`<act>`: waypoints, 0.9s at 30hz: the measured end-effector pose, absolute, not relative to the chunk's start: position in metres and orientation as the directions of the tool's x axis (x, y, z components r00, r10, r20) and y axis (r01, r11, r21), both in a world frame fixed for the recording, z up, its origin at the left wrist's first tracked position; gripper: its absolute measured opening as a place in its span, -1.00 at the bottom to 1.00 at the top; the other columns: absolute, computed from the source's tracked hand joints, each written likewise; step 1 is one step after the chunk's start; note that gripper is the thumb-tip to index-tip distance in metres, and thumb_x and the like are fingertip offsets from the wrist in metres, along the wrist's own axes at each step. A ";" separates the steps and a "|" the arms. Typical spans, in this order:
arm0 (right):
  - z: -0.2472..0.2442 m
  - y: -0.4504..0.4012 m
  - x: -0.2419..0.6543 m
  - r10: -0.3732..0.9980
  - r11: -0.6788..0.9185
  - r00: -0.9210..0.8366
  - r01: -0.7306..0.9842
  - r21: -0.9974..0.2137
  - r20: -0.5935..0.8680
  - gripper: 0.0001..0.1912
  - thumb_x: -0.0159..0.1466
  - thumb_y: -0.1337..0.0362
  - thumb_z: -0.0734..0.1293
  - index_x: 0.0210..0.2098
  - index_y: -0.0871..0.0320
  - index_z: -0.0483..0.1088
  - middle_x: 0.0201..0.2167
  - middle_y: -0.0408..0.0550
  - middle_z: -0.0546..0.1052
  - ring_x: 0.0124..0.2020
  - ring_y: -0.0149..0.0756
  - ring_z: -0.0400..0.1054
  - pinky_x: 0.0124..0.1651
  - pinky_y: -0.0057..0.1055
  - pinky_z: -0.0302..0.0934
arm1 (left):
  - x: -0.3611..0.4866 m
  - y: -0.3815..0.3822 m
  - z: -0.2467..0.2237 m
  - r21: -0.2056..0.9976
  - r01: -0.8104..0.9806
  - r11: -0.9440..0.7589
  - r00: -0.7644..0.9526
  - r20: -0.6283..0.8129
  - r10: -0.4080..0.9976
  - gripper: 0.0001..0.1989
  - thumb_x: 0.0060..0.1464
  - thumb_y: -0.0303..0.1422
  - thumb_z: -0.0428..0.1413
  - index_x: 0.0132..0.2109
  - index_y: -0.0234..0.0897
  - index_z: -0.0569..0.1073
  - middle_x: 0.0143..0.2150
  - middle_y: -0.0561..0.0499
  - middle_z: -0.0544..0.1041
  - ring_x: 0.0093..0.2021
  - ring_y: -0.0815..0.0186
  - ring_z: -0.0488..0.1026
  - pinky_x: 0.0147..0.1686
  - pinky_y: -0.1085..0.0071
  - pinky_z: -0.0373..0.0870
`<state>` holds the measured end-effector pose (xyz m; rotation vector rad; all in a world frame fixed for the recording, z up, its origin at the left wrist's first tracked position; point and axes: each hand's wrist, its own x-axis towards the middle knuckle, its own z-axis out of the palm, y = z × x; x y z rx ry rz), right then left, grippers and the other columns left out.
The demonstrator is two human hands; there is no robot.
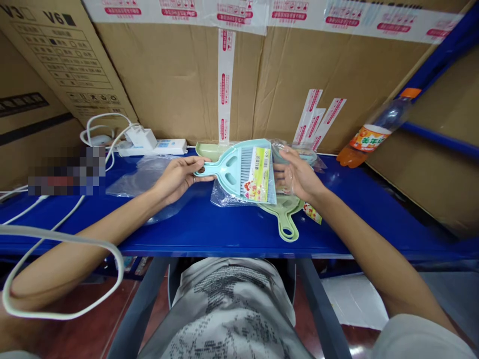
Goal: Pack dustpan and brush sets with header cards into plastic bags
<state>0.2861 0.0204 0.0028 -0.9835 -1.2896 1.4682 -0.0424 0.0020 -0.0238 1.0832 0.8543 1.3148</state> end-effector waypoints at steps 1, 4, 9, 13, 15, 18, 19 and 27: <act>0.003 0.019 0.285 0.960 -0.047 -0.280 -0.128 -0.991 -0.009 -0.18 0.19 -0.14 0.60 0.23 -0.10 0.14 -0.21 -0.06 0.68 -0.38 -0.13 0.57 -0.42 -0.27 0.45 | -0.042 0.002 -0.024 0.948 -0.313 -0.063 0.103 0.100 0.990 -0.88 0.23 -0.47 0.37 -0.13 -0.50 0.73 -0.21 -0.21 0.71 -0.23 0.21 0.70 -0.13 0.33 0.78; 0.005 0.013 0.280 0.951 -0.061 -0.309 -0.110 -0.992 -0.024 -0.07 0.10 -0.02 0.70 0.26 -0.07 0.17 -0.13 -0.01 0.72 -0.31 -0.07 0.63 -0.35 -0.21 0.51 | -0.042 0.002 -0.024 0.951 -0.301 -0.062 0.095 0.094 0.991 -0.89 0.26 -0.50 0.33 -0.13 -0.50 0.73 -0.20 -0.22 0.71 -0.22 0.21 0.70 -0.14 0.33 0.78; 0.003 0.009 0.274 0.971 -0.072 -0.233 -0.087 -0.994 -0.050 0.10 0.07 0.18 0.72 0.42 -0.05 0.10 -0.20 -0.07 0.73 -0.28 -0.06 0.67 -0.34 -0.21 0.54 | -0.040 0.001 -0.024 0.958 -0.274 -0.089 0.075 0.114 0.991 -0.88 0.27 -0.50 0.29 -0.14 -0.48 0.73 -0.30 -0.13 0.65 -0.27 0.24 0.67 -0.15 0.30 0.78; 0.001 0.012 0.275 0.983 -0.038 -0.181 -0.096 -0.995 -0.020 -0.02 0.18 0.20 0.66 0.44 -0.01 0.14 -0.26 -0.09 0.72 -0.31 -0.11 0.65 -0.38 -0.26 0.51 | -0.040 0.002 -0.025 0.960 -0.265 -0.086 0.069 0.108 0.992 -0.89 0.25 -0.48 0.31 -0.15 -0.47 0.73 -0.27 -0.15 0.67 -0.25 0.21 0.69 -0.14 0.26 0.78; 0.000 0.014 0.276 0.984 -0.032 -0.176 -0.104 -0.994 -0.013 -0.12 0.24 0.22 0.60 0.43 0.00 0.17 -0.27 -0.10 0.72 -0.34 -0.15 0.64 -0.39 -0.28 0.50 | -0.040 0.002 -0.025 0.962 -0.259 -0.090 0.066 0.110 0.992 -0.89 0.25 -0.47 0.32 -0.14 -0.45 0.73 -0.22 -0.17 0.69 -0.22 0.19 0.69 -0.11 0.24 0.79; -0.001 0.016 0.278 0.986 -0.014 -0.169 -0.102 -0.995 0.004 -0.14 0.23 0.25 0.58 0.43 0.01 0.19 -0.32 -0.13 0.71 -0.39 -0.20 0.60 -0.41 -0.32 0.49 | -0.041 0.001 -0.025 0.962 -0.256 -0.095 0.069 0.116 0.991 -0.89 0.24 -0.46 0.33 -0.14 -0.45 0.73 -0.19 -0.18 0.70 -0.20 0.19 0.69 -0.09 0.23 0.79; -0.001 0.016 0.278 0.986 -0.004 -0.166 -0.098 -0.995 0.012 -0.12 0.22 0.25 0.59 0.42 0.01 0.19 -0.34 -0.15 0.70 -0.40 -0.20 0.60 -0.41 -0.32 0.49 | -0.041 0.001 -0.025 0.962 -0.257 -0.094 0.072 0.116 0.991 -0.88 0.23 -0.45 0.34 -0.14 -0.45 0.73 -0.20 -0.18 0.70 -0.21 0.20 0.69 -0.09 0.24 0.78; -0.001 0.016 0.277 0.988 0.007 -0.156 -0.081 -0.997 0.020 -0.16 0.16 0.24 0.61 0.35 -0.02 0.26 -0.31 -0.13 0.72 -0.43 -0.18 0.59 -0.46 -0.32 0.46 | -0.041 0.002 -0.026 0.960 -0.264 -0.093 0.089 0.120 0.989 -0.88 0.20 -0.45 0.37 -0.14 -0.44 0.73 -0.32 -0.09 0.64 -0.29 0.24 0.67 -0.08 0.21 0.79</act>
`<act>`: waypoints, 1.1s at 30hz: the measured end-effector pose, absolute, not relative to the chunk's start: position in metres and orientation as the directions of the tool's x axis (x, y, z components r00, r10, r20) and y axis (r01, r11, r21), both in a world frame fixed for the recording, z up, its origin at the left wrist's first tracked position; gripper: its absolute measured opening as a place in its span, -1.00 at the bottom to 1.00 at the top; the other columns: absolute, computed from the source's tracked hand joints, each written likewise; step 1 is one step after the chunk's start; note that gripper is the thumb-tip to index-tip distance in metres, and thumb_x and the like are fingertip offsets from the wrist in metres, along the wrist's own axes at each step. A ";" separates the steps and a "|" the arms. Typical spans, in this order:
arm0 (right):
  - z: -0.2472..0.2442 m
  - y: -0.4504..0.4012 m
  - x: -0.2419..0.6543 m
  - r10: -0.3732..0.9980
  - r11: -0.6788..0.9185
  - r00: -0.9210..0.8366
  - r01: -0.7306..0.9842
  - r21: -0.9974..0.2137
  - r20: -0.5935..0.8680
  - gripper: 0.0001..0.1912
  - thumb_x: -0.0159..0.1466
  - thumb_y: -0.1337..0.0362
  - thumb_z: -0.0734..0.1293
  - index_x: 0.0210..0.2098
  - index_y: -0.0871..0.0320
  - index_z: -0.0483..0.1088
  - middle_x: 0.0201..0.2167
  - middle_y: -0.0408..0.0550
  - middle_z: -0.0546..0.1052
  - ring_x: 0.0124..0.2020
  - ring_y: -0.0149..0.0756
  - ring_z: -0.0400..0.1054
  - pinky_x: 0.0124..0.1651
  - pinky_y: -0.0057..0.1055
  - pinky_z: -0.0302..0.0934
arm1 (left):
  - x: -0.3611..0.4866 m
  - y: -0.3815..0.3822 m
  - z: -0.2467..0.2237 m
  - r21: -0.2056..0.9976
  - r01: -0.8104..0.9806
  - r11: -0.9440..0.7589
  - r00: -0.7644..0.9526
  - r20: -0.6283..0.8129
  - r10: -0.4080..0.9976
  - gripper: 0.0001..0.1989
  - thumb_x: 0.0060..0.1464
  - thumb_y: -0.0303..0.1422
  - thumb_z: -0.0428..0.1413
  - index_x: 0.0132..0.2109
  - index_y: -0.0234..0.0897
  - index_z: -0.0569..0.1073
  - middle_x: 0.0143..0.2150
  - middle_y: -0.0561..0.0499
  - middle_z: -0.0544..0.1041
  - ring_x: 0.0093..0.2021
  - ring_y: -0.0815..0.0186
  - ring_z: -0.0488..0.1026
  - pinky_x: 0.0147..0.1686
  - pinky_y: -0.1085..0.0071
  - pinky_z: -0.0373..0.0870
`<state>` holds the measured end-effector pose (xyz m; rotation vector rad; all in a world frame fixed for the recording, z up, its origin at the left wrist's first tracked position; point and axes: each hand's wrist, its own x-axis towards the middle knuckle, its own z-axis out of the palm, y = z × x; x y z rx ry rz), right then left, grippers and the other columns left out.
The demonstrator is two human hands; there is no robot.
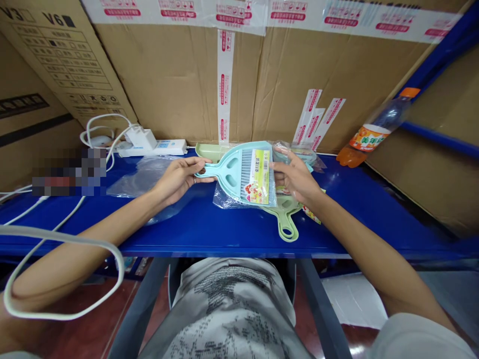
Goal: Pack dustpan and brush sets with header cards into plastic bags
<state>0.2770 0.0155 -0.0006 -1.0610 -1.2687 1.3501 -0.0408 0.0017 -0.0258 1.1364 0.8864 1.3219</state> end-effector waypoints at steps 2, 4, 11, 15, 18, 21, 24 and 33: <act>-0.003 0.016 0.277 0.988 0.019 -0.151 -0.062 -0.998 0.028 -0.08 0.10 0.26 0.66 0.35 -0.02 0.26 -0.28 -0.13 0.72 -0.42 -0.18 0.60 -0.45 -0.31 0.47 | -0.041 0.002 -0.026 0.960 -0.265 -0.090 0.095 0.119 0.988 -0.89 0.20 -0.45 0.37 -0.15 -0.44 0.73 -0.35 -0.08 0.62 -0.30 0.25 0.66 -0.07 0.20 0.79; -0.006 0.016 0.277 0.987 0.033 -0.153 -0.050 -0.998 0.040 -0.04 0.06 0.24 0.69 0.35 -0.04 0.27 -0.22 -0.10 0.74 -0.39 -0.15 0.61 -0.44 -0.28 0.49 | -0.040 0.002 -0.027 0.961 -0.265 -0.083 0.107 0.115 0.988 -0.89 0.18 -0.46 0.37 -0.15 -0.44 0.72 -0.32 -0.09 0.64 -0.31 0.25 0.66 -0.07 0.19 0.80; -0.011 0.014 0.272 0.992 0.038 -0.121 -0.010 -0.999 0.039 0.01 -0.04 0.18 0.77 0.31 -0.07 0.32 -0.16 -0.04 0.74 -0.28 -0.07 0.64 -0.48 -0.33 0.44 | -0.039 0.001 -0.029 0.969 -0.237 -0.070 0.116 0.100 0.988 -0.85 0.16 -0.43 0.39 -0.13 -0.41 0.72 -0.14 -0.20 0.73 -0.21 0.16 0.72 -0.04 0.14 0.80; -0.011 0.014 0.269 0.994 0.037 -0.099 -0.007 -0.999 0.037 -0.08 0.04 0.06 0.74 0.28 -0.08 0.34 -0.22 -0.09 0.73 -0.37 -0.14 0.61 -0.52 -0.37 0.38 | -0.038 0.000 -0.027 0.967 -0.245 -0.073 0.110 0.103 0.989 -0.87 0.17 -0.45 0.38 -0.14 -0.43 0.72 -0.14 -0.21 0.73 -0.22 0.17 0.71 -0.03 0.13 0.80; -0.009 0.014 0.270 0.993 -0.001 -0.122 -0.051 -0.999 0.005 -0.31 0.20 -0.19 0.61 0.17 -0.07 0.40 -0.26 -0.07 0.72 -0.43 -0.17 0.57 -0.55 -0.38 0.32 | -0.037 -0.001 -0.027 0.962 -0.262 -0.080 0.097 0.109 0.989 -0.90 0.18 -0.47 0.37 -0.16 -0.44 0.72 -0.20 -0.19 0.70 -0.27 0.22 0.67 -0.04 0.13 0.80; -0.006 0.012 0.271 0.977 -0.053 -0.211 -0.087 -0.995 -0.033 -0.28 0.23 -0.38 0.50 0.15 -0.05 0.43 -0.26 0.02 0.71 -0.36 -0.07 0.61 -0.54 -0.34 0.33 | -0.036 -0.001 -0.027 0.959 -0.273 -0.078 0.074 0.102 0.992 -0.91 0.18 -0.48 0.37 -0.17 -0.44 0.72 -0.26 -0.15 0.67 -0.27 0.23 0.66 -0.02 0.12 0.79; -0.003 0.009 0.271 0.976 -0.012 -0.220 -0.031 -0.999 -0.005 -0.16 0.16 -0.23 0.64 0.26 -0.05 0.35 -0.27 0.00 0.70 -0.32 -0.05 0.62 -0.50 -0.35 0.35 | -0.036 0.000 -0.026 0.958 -0.279 -0.069 0.063 0.090 0.994 -0.91 0.19 -0.49 0.37 -0.16 -0.45 0.72 -0.24 -0.16 0.67 -0.22 0.20 0.67 -0.01 0.13 0.78; 0.000 0.013 0.274 0.993 0.023 -0.111 -0.088 -0.996 0.033 -0.64 0.44 -0.01 0.46 0.07 0.07 0.47 -0.45 -0.09 0.63 -0.56 -0.29 0.47 -0.57 -0.42 0.35 | -0.038 0.000 -0.025 0.955 -0.284 -0.080 0.082 0.107 0.991 -0.89 0.20 -0.48 0.36 -0.14 -0.46 0.73 -0.33 -0.09 0.60 -0.34 0.31 0.58 -0.06 0.18 0.79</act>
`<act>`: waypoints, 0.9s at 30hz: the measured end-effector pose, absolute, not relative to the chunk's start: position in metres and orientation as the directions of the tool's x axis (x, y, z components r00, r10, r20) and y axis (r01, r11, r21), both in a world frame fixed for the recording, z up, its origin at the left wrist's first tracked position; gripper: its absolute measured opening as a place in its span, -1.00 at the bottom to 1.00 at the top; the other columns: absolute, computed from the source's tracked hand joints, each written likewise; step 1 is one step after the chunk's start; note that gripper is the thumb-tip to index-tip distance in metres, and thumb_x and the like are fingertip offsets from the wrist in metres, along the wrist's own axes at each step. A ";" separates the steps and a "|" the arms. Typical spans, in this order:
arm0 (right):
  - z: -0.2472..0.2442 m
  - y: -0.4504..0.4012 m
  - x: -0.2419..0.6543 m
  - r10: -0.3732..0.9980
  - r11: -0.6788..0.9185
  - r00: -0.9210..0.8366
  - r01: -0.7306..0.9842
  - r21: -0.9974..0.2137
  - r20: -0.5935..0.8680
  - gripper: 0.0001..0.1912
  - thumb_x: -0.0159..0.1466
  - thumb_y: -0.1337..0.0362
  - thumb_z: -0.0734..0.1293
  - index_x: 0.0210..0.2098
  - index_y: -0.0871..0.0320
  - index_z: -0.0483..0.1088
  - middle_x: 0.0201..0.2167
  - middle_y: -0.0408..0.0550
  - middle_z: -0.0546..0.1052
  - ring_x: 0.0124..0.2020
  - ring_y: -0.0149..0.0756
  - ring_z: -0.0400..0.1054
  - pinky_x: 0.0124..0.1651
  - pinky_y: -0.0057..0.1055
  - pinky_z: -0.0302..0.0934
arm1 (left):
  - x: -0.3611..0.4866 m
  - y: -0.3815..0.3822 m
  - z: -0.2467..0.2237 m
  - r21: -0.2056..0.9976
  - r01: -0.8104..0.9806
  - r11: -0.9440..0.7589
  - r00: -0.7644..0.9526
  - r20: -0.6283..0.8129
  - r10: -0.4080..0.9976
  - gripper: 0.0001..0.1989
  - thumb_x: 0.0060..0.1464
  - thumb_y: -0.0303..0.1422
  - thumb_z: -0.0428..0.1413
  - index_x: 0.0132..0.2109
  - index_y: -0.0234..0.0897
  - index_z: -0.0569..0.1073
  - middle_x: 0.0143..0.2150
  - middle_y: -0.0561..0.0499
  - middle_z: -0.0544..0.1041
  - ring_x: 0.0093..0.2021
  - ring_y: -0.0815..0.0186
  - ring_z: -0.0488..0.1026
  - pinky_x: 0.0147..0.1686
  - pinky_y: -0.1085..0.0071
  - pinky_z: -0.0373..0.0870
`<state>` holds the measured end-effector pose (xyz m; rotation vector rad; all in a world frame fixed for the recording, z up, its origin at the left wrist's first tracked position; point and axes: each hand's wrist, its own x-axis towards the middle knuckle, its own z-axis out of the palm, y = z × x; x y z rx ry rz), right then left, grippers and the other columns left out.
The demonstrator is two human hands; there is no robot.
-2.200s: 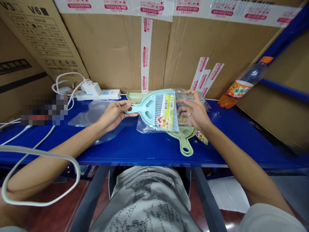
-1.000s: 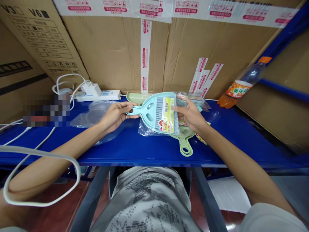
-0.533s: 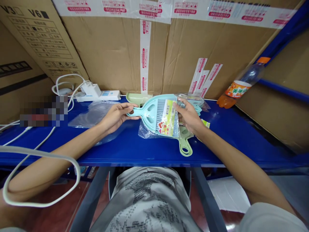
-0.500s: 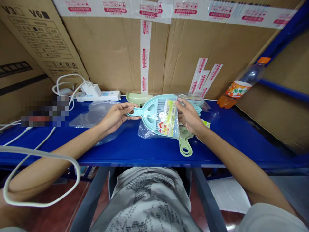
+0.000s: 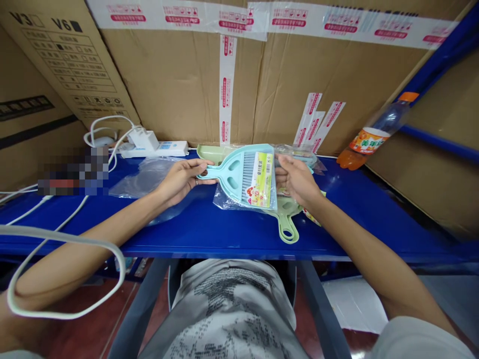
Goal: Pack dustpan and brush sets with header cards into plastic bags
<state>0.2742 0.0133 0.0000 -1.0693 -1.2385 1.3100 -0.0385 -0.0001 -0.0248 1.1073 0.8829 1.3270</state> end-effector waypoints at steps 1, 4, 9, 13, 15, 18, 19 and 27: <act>0.000 0.015 0.275 0.995 0.021 -0.094 -0.094 -0.995 0.030 -0.70 0.46 0.03 0.44 0.04 0.08 0.47 -0.48 -0.11 0.61 -0.58 -0.31 0.46 -0.57 -0.43 0.35 | -0.039 0.000 -0.025 0.954 -0.288 -0.083 0.083 0.111 0.990 -0.89 0.20 -0.48 0.36 -0.14 -0.46 0.73 -0.35 -0.08 0.59 -0.34 0.31 0.57 -0.05 0.18 0.78; -0.001 0.019 0.277 0.997 0.025 -0.069 -0.094 -0.995 0.032 -0.73 0.45 0.03 0.46 -0.04 0.07 0.46 -0.51 -0.14 0.57 -0.58 -0.31 0.45 -0.55 -0.43 0.36 | -0.038 -0.001 -0.024 0.953 -0.292 -0.080 0.085 0.110 0.990 -0.90 0.19 -0.50 0.35 -0.15 -0.46 0.73 -0.32 -0.10 0.62 -0.32 0.30 0.59 -0.04 0.16 0.78; -0.005 0.020 0.280 0.994 -0.010 -0.111 -0.098 -0.995 0.001 -0.66 0.44 -0.11 0.43 -0.18 -0.02 0.34 -0.51 -0.16 0.55 -0.56 -0.25 0.46 -0.53 -0.38 0.34 | -0.036 -0.001 -0.024 0.954 -0.295 -0.054 0.099 0.087 0.991 -0.92 0.19 -0.49 0.37 -0.16 -0.43 0.72 -0.35 -0.08 0.63 -0.32 0.27 0.62 0.03 0.12 0.77; -0.008 0.020 0.281 0.989 -0.028 -0.144 -0.113 -0.993 -0.012 -0.49 0.34 -0.21 0.50 -0.26 -0.03 0.21 -0.52 -0.21 0.50 -0.57 -0.25 0.43 -0.57 -0.39 0.25 | -0.036 0.000 -0.026 0.953 -0.299 -0.046 0.107 0.081 0.991 -0.92 0.17 -0.48 0.39 -0.18 -0.42 0.71 -0.35 -0.07 0.62 -0.34 0.30 0.61 0.05 0.11 0.76; -0.010 0.021 0.281 0.992 -0.022 -0.124 -0.124 -0.992 -0.006 -0.40 0.27 -0.26 0.55 -0.26 -0.04 0.17 -0.54 -0.23 0.46 -0.56 -0.24 0.41 -0.58 -0.38 0.23 | -0.037 0.001 -0.027 0.950 -0.307 -0.050 0.117 0.089 0.989 -0.91 0.16 -0.48 0.39 -0.18 -0.42 0.71 -0.36 -0.04 0.60 -0.36 0.32 0.59 0.06 0.10 0.76; -0.010 0.021 0.280 0.992 -0.034 -0.127 -0.129 -0.991 -0.018 -0.34 0.21 -0.37 0.53 -0.23 -0.05 0.18 -0.51 -0.18 0.49 -0.51 -0.17 0.46 -0.53 -0.29 0.32 | -0.038 0.001 -0.027 0.951 -0.305 -0.051 0.122 0.092 0.988 -0.89 0.16 -0.46 0.40 -0.16 -0.41 0.72 -0.38 -0.03 0.59 -0.35 0.31 0.60 0.06 0.10 0.76; -0.009 0.021 0.279 0.990 -0.039 -0.137 -0.126 -0.991 -0.022 -0.33 0.21 -0.41 0.51 -0.22 -0.05 0.19 -0.50 -0.16 0.50 -0.49 -0.14 0.47 -0.51 -0.25 0.35 | -0.037 0.001 -0.027 0.952 -0.303 -0.051 0.119 0.091 0.989 -0.89 0.16 -0.46 0.40 -0.16 -0.42 0.72 -0.38 -0.04 0.59 -0.34 0.30 0.61 0.05 0.11 0.76; 0.003 0.004 0.272 0.983 -0.012 -0.183 -0.038 -0.999 -0.005 -0.34 0.06 -0.09 0.72 -0.11 -0.04 0.33 -0.42 -0.13 0.61 -0.44 -0.15 0.53 -0.48 -0.25 0.42 | -0.037 0.001 -0.025 0.956 -0.287 -0.054 0.104 0.088 0.991 -0.90 0.19 -0.48 0.36 -0.15 -0.45 0.73 -0.39 -0.06 0.58 -0.32 0.27 0.64 -0.04 0.18 0.79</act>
